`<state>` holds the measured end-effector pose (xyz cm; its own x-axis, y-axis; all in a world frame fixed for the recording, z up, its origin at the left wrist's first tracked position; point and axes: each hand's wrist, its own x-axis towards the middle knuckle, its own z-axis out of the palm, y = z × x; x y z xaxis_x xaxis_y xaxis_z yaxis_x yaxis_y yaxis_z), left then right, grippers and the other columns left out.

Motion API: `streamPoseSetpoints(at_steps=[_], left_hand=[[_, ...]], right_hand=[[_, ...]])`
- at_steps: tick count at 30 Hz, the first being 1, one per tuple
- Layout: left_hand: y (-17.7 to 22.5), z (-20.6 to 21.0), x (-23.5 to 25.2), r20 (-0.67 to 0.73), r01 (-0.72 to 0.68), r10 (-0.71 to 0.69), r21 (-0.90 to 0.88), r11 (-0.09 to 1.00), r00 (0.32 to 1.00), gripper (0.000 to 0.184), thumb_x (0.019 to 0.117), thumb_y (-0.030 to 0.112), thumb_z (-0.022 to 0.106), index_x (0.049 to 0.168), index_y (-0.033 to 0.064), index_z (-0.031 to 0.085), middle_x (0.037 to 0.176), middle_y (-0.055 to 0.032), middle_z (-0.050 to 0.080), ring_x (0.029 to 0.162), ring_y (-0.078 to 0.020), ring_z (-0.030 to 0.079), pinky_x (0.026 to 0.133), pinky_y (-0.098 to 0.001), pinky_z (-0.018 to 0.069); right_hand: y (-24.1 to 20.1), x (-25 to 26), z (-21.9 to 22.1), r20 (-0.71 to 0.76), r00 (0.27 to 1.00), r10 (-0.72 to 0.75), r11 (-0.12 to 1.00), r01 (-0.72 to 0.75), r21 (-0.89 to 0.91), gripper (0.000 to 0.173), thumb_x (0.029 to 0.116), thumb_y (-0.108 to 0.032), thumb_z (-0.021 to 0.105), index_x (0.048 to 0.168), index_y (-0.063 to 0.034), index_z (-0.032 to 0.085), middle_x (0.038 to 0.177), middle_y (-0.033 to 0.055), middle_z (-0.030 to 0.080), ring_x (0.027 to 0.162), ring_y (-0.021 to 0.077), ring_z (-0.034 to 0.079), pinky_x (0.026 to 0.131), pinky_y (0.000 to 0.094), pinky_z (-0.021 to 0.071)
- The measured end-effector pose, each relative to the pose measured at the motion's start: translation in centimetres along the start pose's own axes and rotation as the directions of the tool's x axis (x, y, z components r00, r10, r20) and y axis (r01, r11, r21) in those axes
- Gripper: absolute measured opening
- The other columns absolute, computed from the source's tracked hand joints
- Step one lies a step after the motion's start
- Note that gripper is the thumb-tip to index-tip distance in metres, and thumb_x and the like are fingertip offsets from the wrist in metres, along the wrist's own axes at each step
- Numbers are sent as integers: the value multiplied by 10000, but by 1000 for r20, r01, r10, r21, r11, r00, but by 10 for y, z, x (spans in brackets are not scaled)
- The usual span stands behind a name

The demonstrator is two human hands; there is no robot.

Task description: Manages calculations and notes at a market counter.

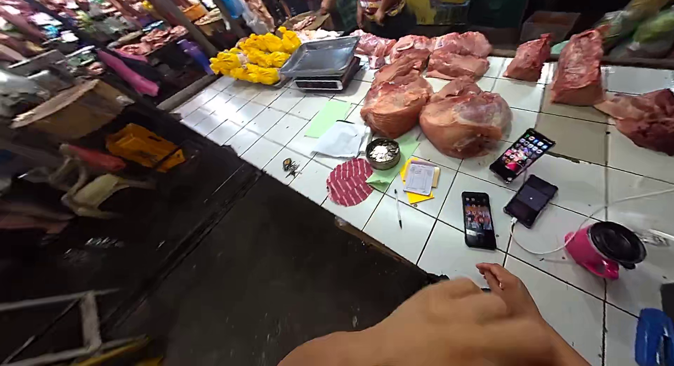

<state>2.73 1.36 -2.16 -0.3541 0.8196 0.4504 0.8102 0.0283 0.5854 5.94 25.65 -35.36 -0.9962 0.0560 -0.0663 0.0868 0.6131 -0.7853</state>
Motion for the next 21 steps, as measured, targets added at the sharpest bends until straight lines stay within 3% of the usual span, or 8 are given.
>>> streamPoseSetpoints(at_steps=[2,4,5,7,9,11,16,21], left_hand=[[-17,30,-21,-1,154,-159,270,950,987,266,1002,151,592,1210,225,741,916,-56,720,796,-217,673,717,-365,520],[-37,51,-61,-16,412,-432,333,848,902,349,957,95,605,1266,210,719,936,-66,726,808,-244,698,702,-417,561],[-42,54,-83,10,573,-610,332,750,793,377,964,98,605,1318,189,696,986,-109,735,867,-294,719,746,-481,580],[-45,52,-125,112,841,-905,338,423,411,423,1024,159,572,1446,175,598,1185,-202,701,1085,-397,681,931,-588,526],[-48,50,-167,184,928,-980,347,137,76,468,1050,237,554,1511,167,517,1343,-234,632,1223,-434,617,1029,-627,462],[-49,46,-210,246,957,-967,289,4,-70,493,1058,278,553,1520,115,493,1379,-263,604,1251,-450,603,1059,-630,448],[-78,11,-285,276,994,-960,105,-30,-58,535,1061,283,554,1539,69,447,1319,-282,623,1189,-439,629,1045,-607,457],[-120,-71,-369,132,1000,-991,18,26,23,547,1046,249,579,1526,22,445,1316,-299,619,1180,-446,636,1040,-591,474]], right_hand=[[-12,7,11,68,992,-107,994,106,10,289,1004,-44,510,1172,8,738,1098,192,743,1016,340,726,937,541,563],[-23,18,28,114,973,-198,980,199,5,273,991,-45,532,1149,-5,752,1087,179,749,1022,341,728,928,545,568],[-29,24,38,127,964,-235,972,236,9,262,992,-45,542,1138,-3,755,1077,182,750,1018,348,729,922,545,571],[-48,38,55,180,950,-256,966,256,21,259,1009,-62,542,1153,3,748,1092,194,741,1042,352,719,947,530,563],[-72,57,68,252,943,-215,975,223,-1,285,1031,-105,529,1207,8,723,1146,203,726,1100,348,698,1001,504,534],[-91,82,86,258,947,-190,978,204,-29,303,1035,-150,544,1234,9,707,1180,205,715,1121,340,689,1015,485,526],[-136,167,135,199,980,15,983,22,-184,486,1002,-272,640,1386,19,580,1418,266,556,1323,423,539,1098,547,440],[-170,208,176,38,941,336,904,-311,-293,509,973,-29,591,1464,17,461,1409,337,506,1267,494,562,1021,600,491]])
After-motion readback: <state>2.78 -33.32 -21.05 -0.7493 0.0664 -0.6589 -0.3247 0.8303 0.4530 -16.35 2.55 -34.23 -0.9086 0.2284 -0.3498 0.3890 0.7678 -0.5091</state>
